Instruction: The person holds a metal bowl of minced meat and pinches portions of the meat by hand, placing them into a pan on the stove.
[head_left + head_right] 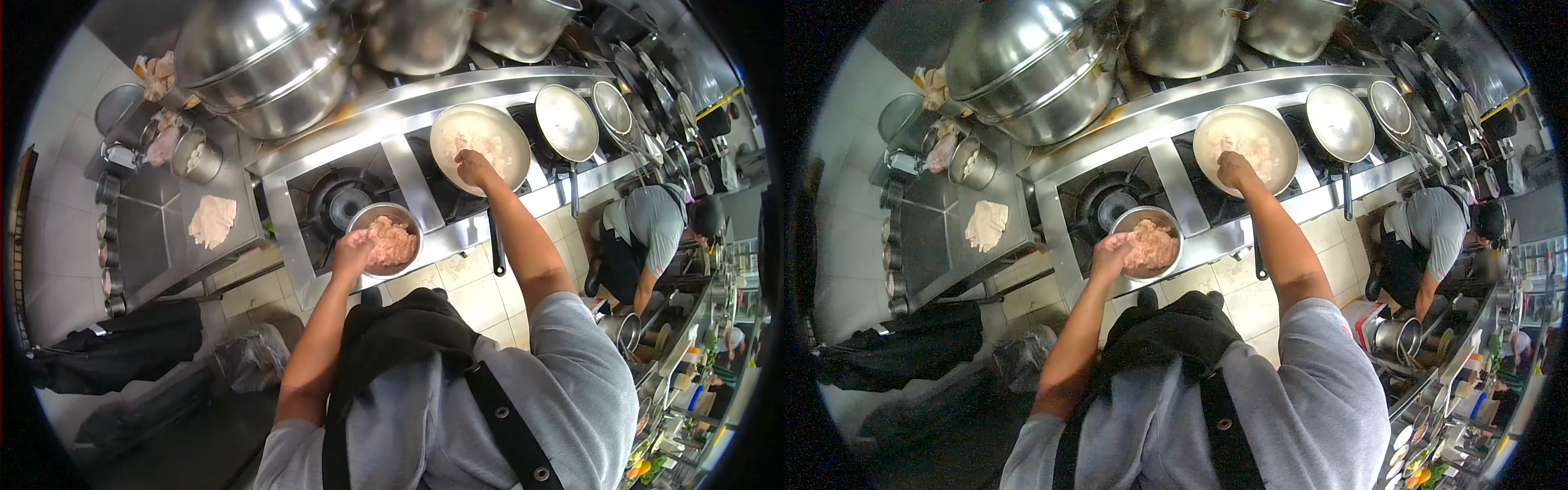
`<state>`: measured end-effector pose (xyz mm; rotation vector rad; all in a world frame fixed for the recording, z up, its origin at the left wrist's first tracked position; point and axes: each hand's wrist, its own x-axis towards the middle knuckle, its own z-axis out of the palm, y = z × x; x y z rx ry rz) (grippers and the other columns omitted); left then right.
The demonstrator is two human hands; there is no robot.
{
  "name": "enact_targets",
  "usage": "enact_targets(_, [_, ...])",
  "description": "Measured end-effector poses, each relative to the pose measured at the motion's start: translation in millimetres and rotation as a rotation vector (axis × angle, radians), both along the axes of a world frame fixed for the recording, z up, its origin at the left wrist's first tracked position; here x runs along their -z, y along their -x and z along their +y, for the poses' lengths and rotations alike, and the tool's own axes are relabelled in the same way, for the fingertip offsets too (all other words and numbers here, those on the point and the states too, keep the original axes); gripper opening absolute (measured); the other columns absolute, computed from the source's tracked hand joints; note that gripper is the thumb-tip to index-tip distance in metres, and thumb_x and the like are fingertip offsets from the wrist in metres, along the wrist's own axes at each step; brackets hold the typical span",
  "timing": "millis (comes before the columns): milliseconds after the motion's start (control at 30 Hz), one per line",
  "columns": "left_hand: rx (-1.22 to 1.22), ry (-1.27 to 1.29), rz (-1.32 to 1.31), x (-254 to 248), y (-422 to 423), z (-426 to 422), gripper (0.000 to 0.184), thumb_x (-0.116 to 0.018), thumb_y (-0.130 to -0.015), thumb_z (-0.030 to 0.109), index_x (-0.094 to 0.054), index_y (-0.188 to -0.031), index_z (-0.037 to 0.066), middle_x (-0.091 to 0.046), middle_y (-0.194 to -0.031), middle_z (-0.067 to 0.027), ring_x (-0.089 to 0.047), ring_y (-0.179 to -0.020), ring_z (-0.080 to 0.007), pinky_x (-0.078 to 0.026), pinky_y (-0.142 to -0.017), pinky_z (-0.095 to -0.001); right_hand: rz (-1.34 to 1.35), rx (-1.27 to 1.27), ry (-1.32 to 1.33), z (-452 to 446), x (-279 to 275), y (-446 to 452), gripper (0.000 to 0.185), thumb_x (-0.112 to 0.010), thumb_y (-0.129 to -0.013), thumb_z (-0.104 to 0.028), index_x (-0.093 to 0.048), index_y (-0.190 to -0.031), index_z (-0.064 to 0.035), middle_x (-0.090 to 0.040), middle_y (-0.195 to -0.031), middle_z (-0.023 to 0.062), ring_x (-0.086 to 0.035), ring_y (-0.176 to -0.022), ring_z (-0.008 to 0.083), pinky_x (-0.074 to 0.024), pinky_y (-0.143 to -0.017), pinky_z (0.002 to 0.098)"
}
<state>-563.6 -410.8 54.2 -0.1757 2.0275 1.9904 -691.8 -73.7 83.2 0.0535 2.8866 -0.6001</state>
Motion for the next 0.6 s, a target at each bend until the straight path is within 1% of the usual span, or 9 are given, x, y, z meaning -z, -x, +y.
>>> enact_targets(67, [0.001,-0.020,-0.090,-14,-1,1,0.026,-0.061,-0.081,0.009,-0.062,-0.103,-0.004,-0.065,-0.091,-0.0056,-0.061,-0.077,-0.0103,-0.050,-0.066,-0.0239,0.027,0.027,0.032,0,-2,-3,0.032,-0.045,-0.077,-0.007,-0.065,-0.100,-0.0022,-0.063,-0.108,0.0212,-0.059,-0.104,0.0343,-0.0446,-0.092,0.0382])
enact_targets(167, [0.015,-0.062,-0.056,-1,2,-5,0.029,-0.060,-0.080,0.007,-0.061,-0.106,-0.005,-0.065,-0.094,-0.0064,-0.061,-0.081,-0.0113,-0.049,-0.071,-0.0240,0.060,0.026,0.043,10,13,-4,0.029,-0.049,-0.078,-0.008,-0.065,-0.103,-0.0018,-0.063,-0.107,0.0212,-0.059,-0.103,0.0337,-0.0444,-0.093,0.0372])
enact_targets(267, [0.003,-0.177,-0.078,-5,2,-7,0.033,-0.060,-0.078,0.005,-0.059,-0.109,-0.005,-0.065,-0.098,-0.0079,-0.061,-0.084,-0.0118,-0.048,-0.075,-0.0240,0.121,-0.125,-0.093,12,19,-5,0.029,-0.056,-0.081,-0.013,-0.063,-0.106,-0.0012,-0.064,-0.105,0.0204,-0.061,-0.101,0.0323,-0.0464,-0.090,0.0372])
enact_targets(333, [-0.002,-0.213,-0.112,-5,4,-10,0.035,-0.059,-0.078,0.005,-0.058,-0.111,-0.005,-0.064,-0.100,-0.0082,-0.061,-0.085,-0.0119,-0.048,-0.075,-0.0239,0.224,0.148,0.237,-15,-27,-32,0.032,-0.064,-0.080,-0.020,-0.063,-0.106,-0.0003,-0.065,-0.101,0.0181,-0.064,-0.091,0.0275,-0.0493,-0.082,0.0350])
enact_targets(400, [0.016,-0.308,-0.170,-16,5,-8,0.037,-0.058,-0.079,0.002,-0.055,-0.115,-0.005,-0.063,-0.102,-0.0089,-0.062,-0.088,-0.0143,-0.050,-0.078,-0.0256,0.182,0.036,0.434,-57,-63,-63,0.030,-0.065,-0.078,-0.016,-0.063,-0.105,-0.0021,-0.066,-0.096,0.0197,-0.065,-0.087,0.0290,-0.0511,-0.077,0.0365])
enact_targets(433, [0.010,-0.306,-0.174,-15,8,-6,0.037,-0.058,-0.079,0.002,-0.055,-0.115,-0.005,-0.063,-0.102,-0.0089,-0.062,-0.088,-0.0143,-0.050,-0.078,-0.0256,0.136,-0.077,0.576,-71,-43,-71,0.040,-0.070,-0.075,-0.016,-0.061,-0.112,-0.0025,-0.066,-0.100,0.0154,-0.063,-0.084,0.0236,-0.0509,-0.076,0.0331])
enact_targets(467, [0.015,-0.403,-0.198,-14,12,-4,0.036,-0.057,-0.079,0.000,-0.054,-0.115,-0.004,-0.063,-0.102,-0.0092,-0.062,-0.089,-0.0157,-0.050,-0.079,-0.0271,-0.082,-0.141,0.671,-96,-69,-90,0.046,-0.071,-0.074,-0.016,-0.058,-0.116,-0.0022,-0.064,-0.107,0.0137,-0.061,-0.086,0.0207,-0.0501,-0.078,0.0320])
enact_targets(533, [0.033,-0.570,-0.243,-33,9,2,0.035,-0.056,-0.080,-0.004,-0.053,-0.115,-0.003,-0.062,-0.105,-0.0105,-0.063,-0.092,-0.0187,-0.052,-0.082,-0.0304,0.020,-0.435,0.810,-131,-56,-110,0.048,-0.070,-0.074,-0.012,-0.055,-0.118,-0.0019,-0.060,-0.111,0.0180,-0.060,-0.097,0.0277,-0.0482,-0.084,0.0341])
enact_targets(600, [0.058,-0.588,-0.227,-40,8,4,0.032,-0.058,-0.081,-0.001,-0.052,-0.113,-0.001,-0.061,-0.104,-0.0098,-0.062,-0.092,-0.0185,-0.053,-0.080,-0.0316,0.127,-0.445,0.696,-150,-41,-116,0.048,-0.069,-0.073,-0.009,-0.055,-0.119,-0.0034,-0.060,-0.107,0.0177,-0.060,-0.095,0.0293,-0.0480,-0.083,0.0349])
